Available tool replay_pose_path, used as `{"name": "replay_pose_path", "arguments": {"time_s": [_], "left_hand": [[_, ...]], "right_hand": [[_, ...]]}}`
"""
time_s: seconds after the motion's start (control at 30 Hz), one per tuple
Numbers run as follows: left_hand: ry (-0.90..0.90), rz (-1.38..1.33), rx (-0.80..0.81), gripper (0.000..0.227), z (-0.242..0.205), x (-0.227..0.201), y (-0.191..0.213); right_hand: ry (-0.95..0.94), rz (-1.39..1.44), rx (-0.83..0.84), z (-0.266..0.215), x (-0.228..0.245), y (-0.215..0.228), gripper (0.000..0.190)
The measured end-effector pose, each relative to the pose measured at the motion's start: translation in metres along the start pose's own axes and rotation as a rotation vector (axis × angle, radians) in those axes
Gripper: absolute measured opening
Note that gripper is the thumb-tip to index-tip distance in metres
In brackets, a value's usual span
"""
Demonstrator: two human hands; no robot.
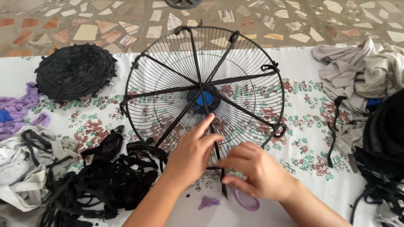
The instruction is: Tying strips of fabric onto a metal fan guard to create a handmade rug.
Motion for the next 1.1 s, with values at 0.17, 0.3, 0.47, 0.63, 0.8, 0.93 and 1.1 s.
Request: {"name": "replay_pose_path", "arguments": {"time_s": [0.17, 0.3, 0.47, 0.63, 0.8, 0.93, 1.1], "left_hand": [[0.240, -0.190, -0.038, 0.033, 0.017, 0.004, 0.013], [0.404, -0.066, 0.123, 0.055, 0.057, 0.026, 0.001], [0.482, -0.020, 0.236, 0.067, 0.094, 0.047, -0.020], [0.465, 0.002, 0.237, 0.066, 0.090, 0.076, -0.056], [0.297, 0.260, 0.012, 0.044, 0.101, 0.054, -0.012], [0.133, 0.355, -0.028, 0.046, 0.106, 0.050, -0.006], [-0.150, 0.195, -0.340, 0.033, 0.080, 0.018, 0.040]], "right_hand": [[-0.065, -0.212, -0.102, -0.001, -0.009, -0.017, 0.041], [-0.091, -0.232, -0.052, 0.003, -0.007, -0.023, 0.046], [-0.087, -0.207, -0.039, 0.000, -0.011, -0.024, 0.047], [-0.093, -0.170, -0.022, -0.002, -0.011, -0.024, 0.048], [-0.050, -0.216, -0.081, -0.001, -0.011, -0.025, 0.066], [-0.056, -0.216, -0.102, -0.001, -0.010, -0.029, 0.073], [-0.026, -0.373, -0.199, -0.001, -0.018, -0.034, 0.059]]}}
Point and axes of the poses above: each hand's wrist, its own z-axis towards the middle knuckle, its own y-axis out of the back of the hand, x = y × z, the point moved 2 cm from there along z, towards the middle knuckle, and after that the axes turned 1 degree about -x, right-handed, at the moved point
